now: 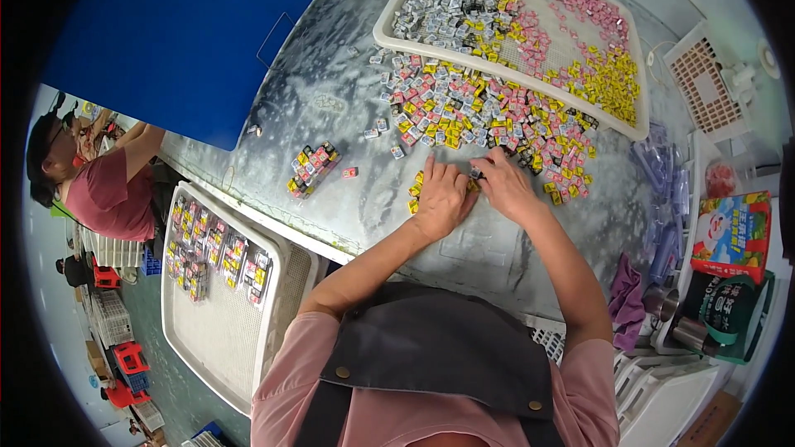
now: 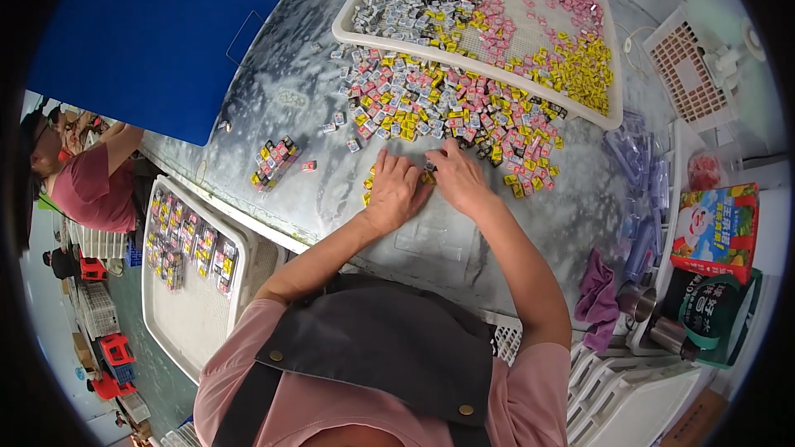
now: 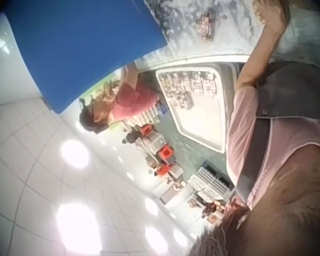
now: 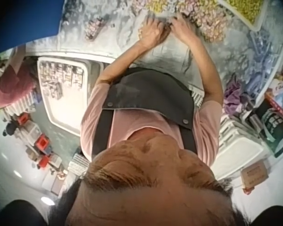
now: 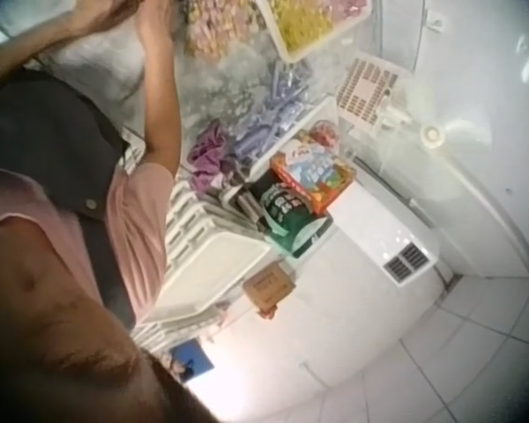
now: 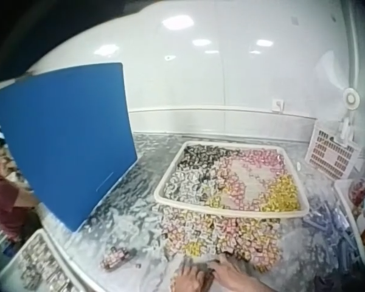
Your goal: Manually sorting and packaging small colorful toy components into organized sets.
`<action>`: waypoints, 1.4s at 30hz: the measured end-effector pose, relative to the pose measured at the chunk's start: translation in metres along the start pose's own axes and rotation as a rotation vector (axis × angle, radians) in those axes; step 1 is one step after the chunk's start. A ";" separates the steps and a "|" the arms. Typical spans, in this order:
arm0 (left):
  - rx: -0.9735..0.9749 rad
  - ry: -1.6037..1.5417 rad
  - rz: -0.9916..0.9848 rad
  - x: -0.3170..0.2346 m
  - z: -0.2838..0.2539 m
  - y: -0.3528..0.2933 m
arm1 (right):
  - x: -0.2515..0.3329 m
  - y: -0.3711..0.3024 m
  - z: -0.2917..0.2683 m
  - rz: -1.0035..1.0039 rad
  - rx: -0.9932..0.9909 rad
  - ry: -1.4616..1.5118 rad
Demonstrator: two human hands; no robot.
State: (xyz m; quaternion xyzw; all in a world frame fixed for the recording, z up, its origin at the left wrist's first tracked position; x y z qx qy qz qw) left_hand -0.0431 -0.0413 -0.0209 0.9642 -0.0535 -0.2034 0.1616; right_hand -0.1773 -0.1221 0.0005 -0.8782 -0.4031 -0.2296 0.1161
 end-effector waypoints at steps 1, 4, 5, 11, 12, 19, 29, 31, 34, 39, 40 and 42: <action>-0.038 -0.005 0.028 0.002 -0.001 0.000 | -0.001 0.000 0.000 0.002 0.000 -0.001; -0.087 -0.025 0.043 0.007 -0.008 0.000 | 0.002 0.004 -0.001 0.047 -0.004 0.030; -0.104 -0.036 0.030 0.009 -0.010 0.000 | 0.003 0.007 0.001 0.024 -0.021 -0.008; -0.061 -0.066 -0.049 0.014 -0.013 -0.003 | -0.004 0.005 0.003 -0.029 -0.040 -0.056; -0.079 -0.079 -0.066 0.014 -0.014 -0.004 | -0.004 0.001 0.002 -0.033 -0.018 -0.048; 0.015 -0.049 -0.002 0.016 -0.004 0.000 | 0.006 -0.012 -0.001 -0.024 -0.031 0.107; 0.087 -0.045 -0.042 0.032 -0.032 -0.005 | -0.022 -0.014 -0.002 0.122 -0.229 -0.022; 0.080 -0.056 -0.034 0.028 -0.025 -0.001 | -0.025 -0.007 -0.002 0.167 -0.230 -0.085; 0.050 -0.059 -0.047 0.022 -0.016 0.006 | -0.032 0.001 0.000 0.243 -0.244 -0.089; 0.072 -0.072 0.000 0.014 -0.013 0.010 | -0.041 0.007 -0.011 0.299 -0.278 -0.140; 0.072 -0.073 0.002 0.015 -0.014 0.011 | -0.041 0.006 -0.014 0.301 -0.280 -0.141; 0.058 -0.125 -0.029 0.016 -0.016 0.013 | -0.041 0.004 -0.017 0.248 -0.214 -0.196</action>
Point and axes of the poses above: each hand's wrist, its own y-axis towards the middle knuckle, its own z-axis out of the palm, x = y × z, the point moved 3 cm from there along y, towards the middle knuckle, and after that the axes turned 4 degrees about -z, right-handed, at the moved point
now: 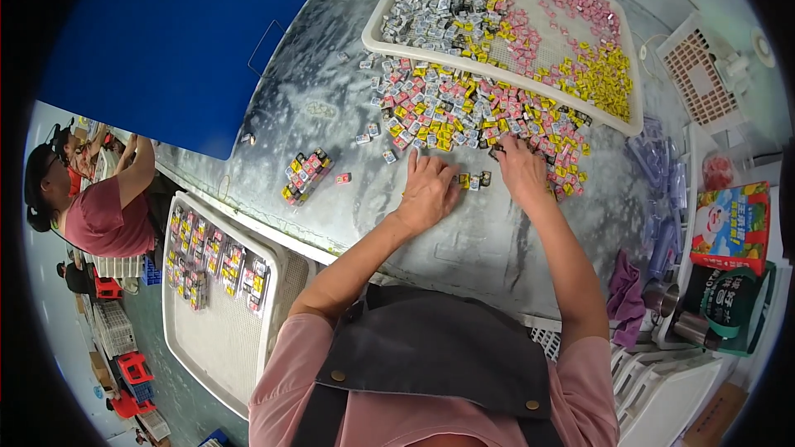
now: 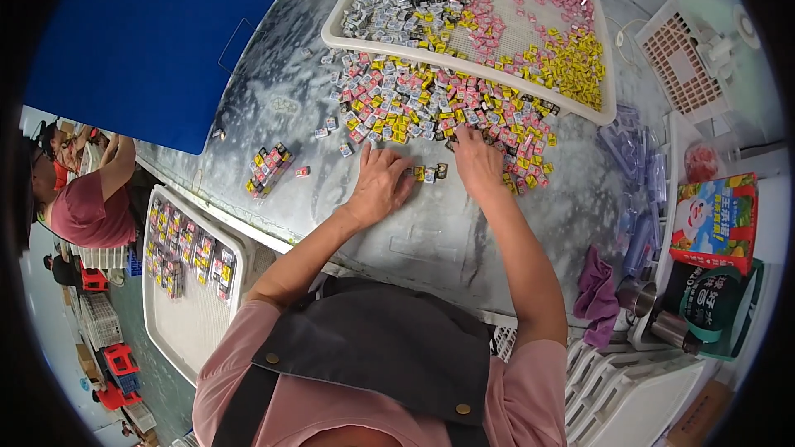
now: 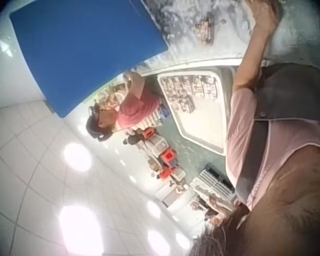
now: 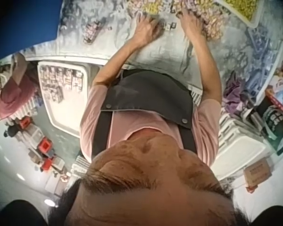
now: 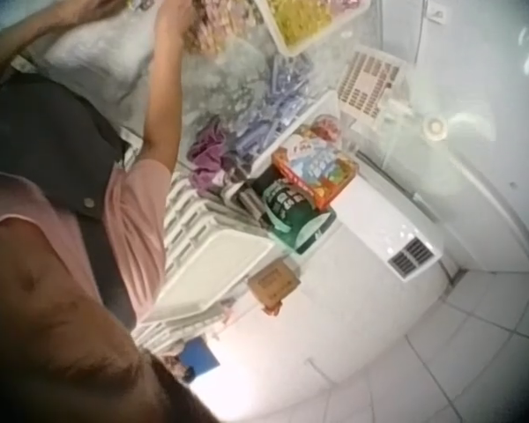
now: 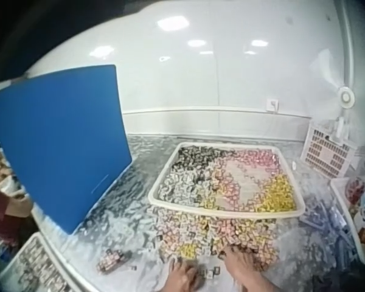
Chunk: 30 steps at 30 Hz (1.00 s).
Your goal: Manually sorting and packaging small colorful toy components into organized sets.
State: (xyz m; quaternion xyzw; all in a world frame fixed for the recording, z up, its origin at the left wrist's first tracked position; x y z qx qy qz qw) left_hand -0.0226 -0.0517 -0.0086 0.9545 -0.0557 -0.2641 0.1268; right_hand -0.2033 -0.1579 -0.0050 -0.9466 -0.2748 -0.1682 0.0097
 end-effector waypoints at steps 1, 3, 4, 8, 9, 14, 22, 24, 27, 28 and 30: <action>0.000 -0.002 0.003 0.000 0.001 0.004 | -0.003 -0.002 -0.001 0.003 -0.002 -0.003; -0.038 0.006 0.018 0.003 0.001 0.017 | -0.005 -0.009 -0.005 -0.042 -0.059 0.056; -0.038 0.004 0.020 0.003 0.004 0.027 | -0.004 -0.012 -0.006 -0.041 -0.060 0.054; -0.119 0.040 0.157 -0.011 0.023 0.072 | -0.001 -0.029 -0.009 -0.024 -0.245 0.191; -0.120 0.056 0.203 -0.017 0.027 0.079 | -0.004 -0.033 -0.005 -0.024 -0.285 0.243; -0.123 0.125 0.307 -0.020 0.039 0.082 | -0.004 -0.048 0.013 0.051 -0.239 0.309; 0.009 0.202 0.269 -0.022 0.045 0.073 | -0.007 -0.051 0.013 0.024 -0.086 0.278; 0.011 0.174 0.289 -0.024 0.040 0.071 | -0.003 -0.053 0.008 0.034 -0.077 0.295; 0.071 0.206 0.289 -0.025 0.039 0.074 | 0.003 -0.056 0.001 -0.003 -0.004 0.297; 0.131 0.266 0.268 -0.024 0.041 0.075 | 0.008 -0.057 0.000 -0.033 0.016 0.257; 0.111 0.252 0.250 -0.021 0.043 0.079 | 0.010 -0.056 0.000 -0.064 0.032 0.213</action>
Point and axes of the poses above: each hand's wrist, its own y-axis towards the middle knuckle, its own z-axis out of the palm, x = y × z, the point moved 3 cm from there along y, towards the middle knuckle, and after that the axes turned 4 degrees about -z, right-handed, at the moved point
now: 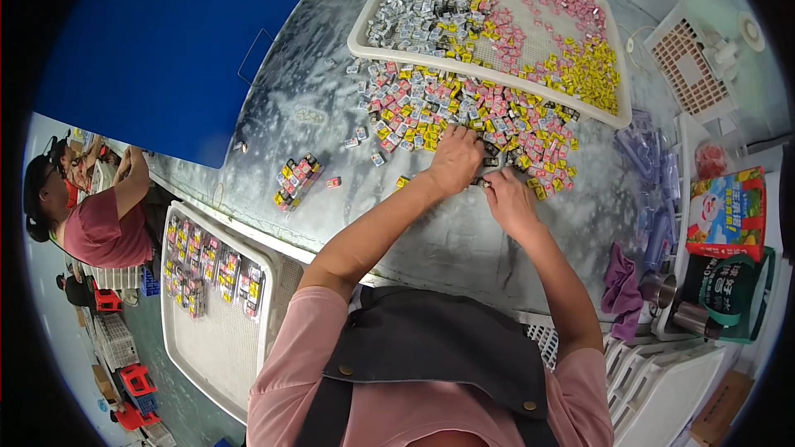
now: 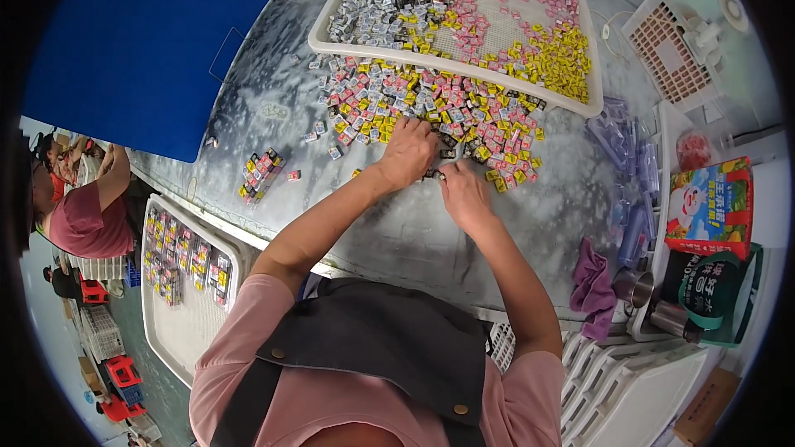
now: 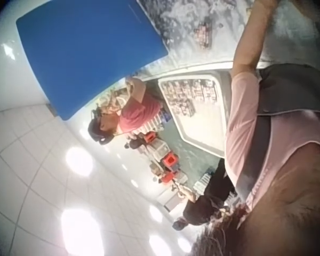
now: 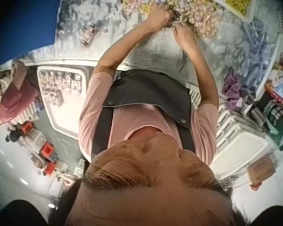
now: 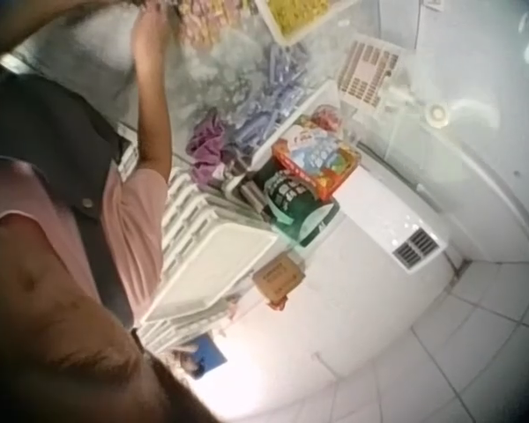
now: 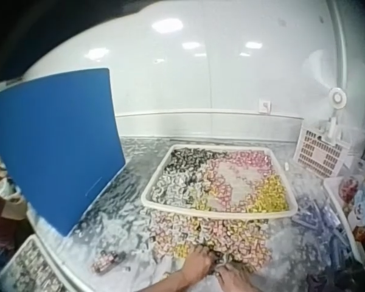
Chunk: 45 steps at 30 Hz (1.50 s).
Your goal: Manually sorting and packaging small colorful toy components into organized sets.
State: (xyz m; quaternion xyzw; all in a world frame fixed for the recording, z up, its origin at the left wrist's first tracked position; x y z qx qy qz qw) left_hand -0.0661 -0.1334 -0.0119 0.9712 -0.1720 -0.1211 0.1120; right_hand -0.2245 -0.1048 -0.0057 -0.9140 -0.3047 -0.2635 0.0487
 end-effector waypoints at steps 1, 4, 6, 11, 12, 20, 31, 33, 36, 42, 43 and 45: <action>-0.016 -0.012 -0.021 0.002 0.001 0.001 | -0.001 0.001 0.002 0.020 -0.012 -0.020; -0.216 -0.266 -0.187 0.013 -0.018 -0.008 | -0.005 0.002 0.003 0.073 -0.034 -0.048; -0.199 -0.580 -0.310 0.030 -0.017 -0.025 | -0.004 0.003 0.003 0.092 -0.045 -0.052; 0.049 -1.961 -0.911 0.063 -0.012 -0.068 | -0.008 0.004 0.005 0.068 -0.103 -0.022; 0.015 -2.013 -0.961 0.062 -0.014 -0.073 | -0.008 0.004 0.005 0.066 -0.101 -0.019; -0.152 -0.770 -0.677 0.045 -0.010 -0.095 | 0.016 0.005 0.000 -0.038 -0.100 -0.023; -0.120 -0.579 -0.496 0.030 -0.029 -0.098 | 0.002 0.004 0.004 -0.041 -0.083 0.003; -0.072 -0.435 -0.373 0.024 -0.030 -0.098 | 0.002 0.006 0.002 -0.028 -0.082 0.000; -0.127 -0.331 -0.287 0.019 -0.031 -0.100 | 0.010 0.008 0.002 0.000 -0.025 0.017; -0.151 -0.115 -0.115 0.015 -0.026 -0.101 | -0.015 0.020 -0.022 0.063 -0.246 0.021; -0.186 -0.098 -0.081 0.014 -0.027 -0.101 | -0.025 0.024 -0.027 0.097 -0.327 -0.030; -0.185 -0.106 -0.079 0.014 -0.026 -0.102 | -0.037 0.032 -0.035 0.096 -0.370 -0.045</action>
Point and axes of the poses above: each hand's wrist, its own y-axis towards the middle knuckle, its own z-axis out of the palm, x = y × z, the point moved 3 cm from there along y, towards the middle knuckle, and after that the axes turned 4 degrees about -z, right-handed, at the moved point
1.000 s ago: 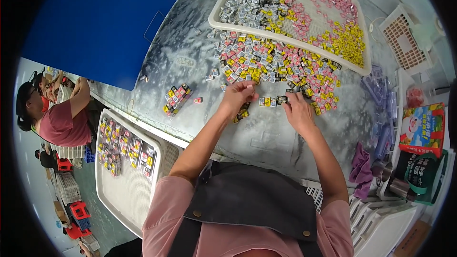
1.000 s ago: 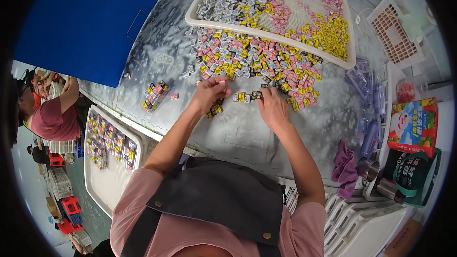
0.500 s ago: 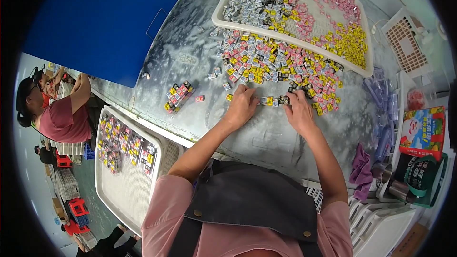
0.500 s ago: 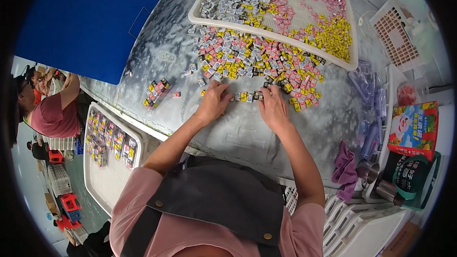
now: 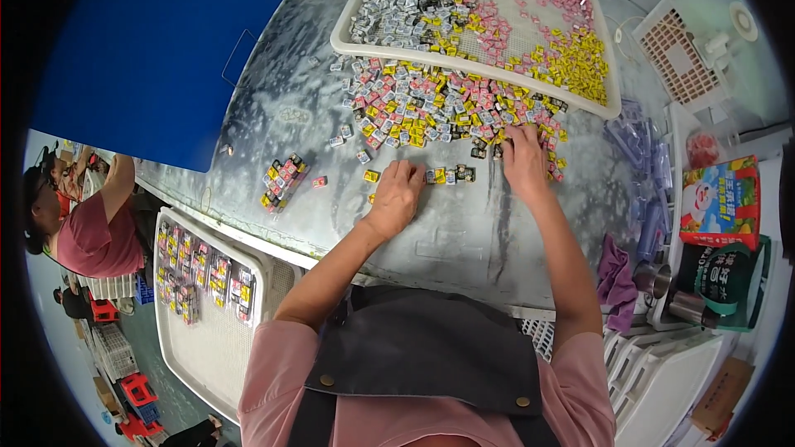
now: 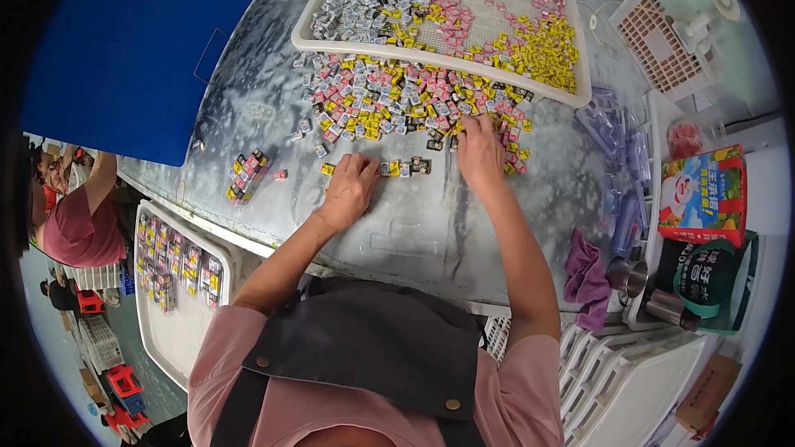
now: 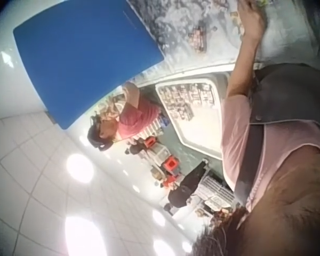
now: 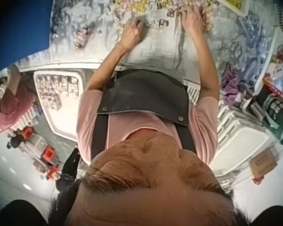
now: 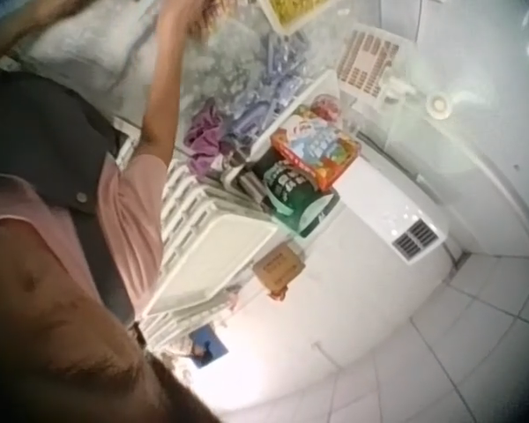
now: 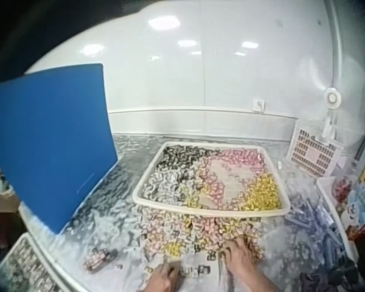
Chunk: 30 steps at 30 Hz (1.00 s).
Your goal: Manually sorting and packaging small colorful toy components into organized sets.
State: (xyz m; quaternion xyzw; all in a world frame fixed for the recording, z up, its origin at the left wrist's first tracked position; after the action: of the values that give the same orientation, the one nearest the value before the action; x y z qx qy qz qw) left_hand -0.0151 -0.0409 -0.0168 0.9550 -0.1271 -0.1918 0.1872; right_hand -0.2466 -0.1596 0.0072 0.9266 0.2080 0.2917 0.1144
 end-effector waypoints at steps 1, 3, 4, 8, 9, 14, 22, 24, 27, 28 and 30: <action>0.002 -0.006 -0.002 0.001 0.000 -0.001 | -0.004 0.005 0.001 -0.016 0.040 -0.001; 0.003 -0.014 -0.024 0.001 0.001 -0.001 | 0.001 0.012 0.004 -0.037 0.133 -0.033; 0.005 -0.027 -0.044 0.001 0.002 -0.001 | 0.004 0.015 0.009 -0.041 0.134 -0.028; 0.008 -0.035 -0.070 0.000 0.001 0.000 | 0.013 0.023 0.022 -0.087 0.111 -0.070; 0.009 -0.053 -0.071 0.000 0.001 0.000 | 0.012 0.022 0.023 -0.082 0.084 -0.079; 0.009 -0.097 -0.081 0.002 -0.001 -0.001 | 0.026 -0.014 0.013 -0.139 -0.002 -0.021; 0.074 -0.182 -0.137 0.008 -0.006 0.002 | 0.026 -0.046 0.012 -0.081 0.261 0.183; 0.084 -0.193 -0.135 0.010 -0.005 0.005 | 0.022 -0.043 0.010 -0.064 0.298 0.209; 0.103 -0.204 -0.133 0.009 -0.007 0.007 | 0.022 -0.035 0.011 -0.161 0.264 0.232; 0.112 -0.205 -0.133 0.008 -0.007 0.008 | 0.023 -0.034 0.011 -0.174 0.322 0.223; 0.129 -0.212 -0.135 0.009 -0.008 0.009 | 0.024 -0.032 0.012 -0.187 0.379 0.218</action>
State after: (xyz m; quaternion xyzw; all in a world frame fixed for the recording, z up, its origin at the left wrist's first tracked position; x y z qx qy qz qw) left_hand -0.0054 -0.0488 -0.0089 0.9458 -0.0939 -0.2953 0.0974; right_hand -0.2320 -0.1214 -0.0014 0.8711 0.3552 0.3340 -0.0582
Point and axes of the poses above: each hand's wrist, its own y-axis towards the middle knuckle, its own z-axis out of the palm, x = y × z, the point moved 3 cm from there along y, towards the middle knuckle, and after that the axes turned 4 degrees about -z, right-handed, at the moved point
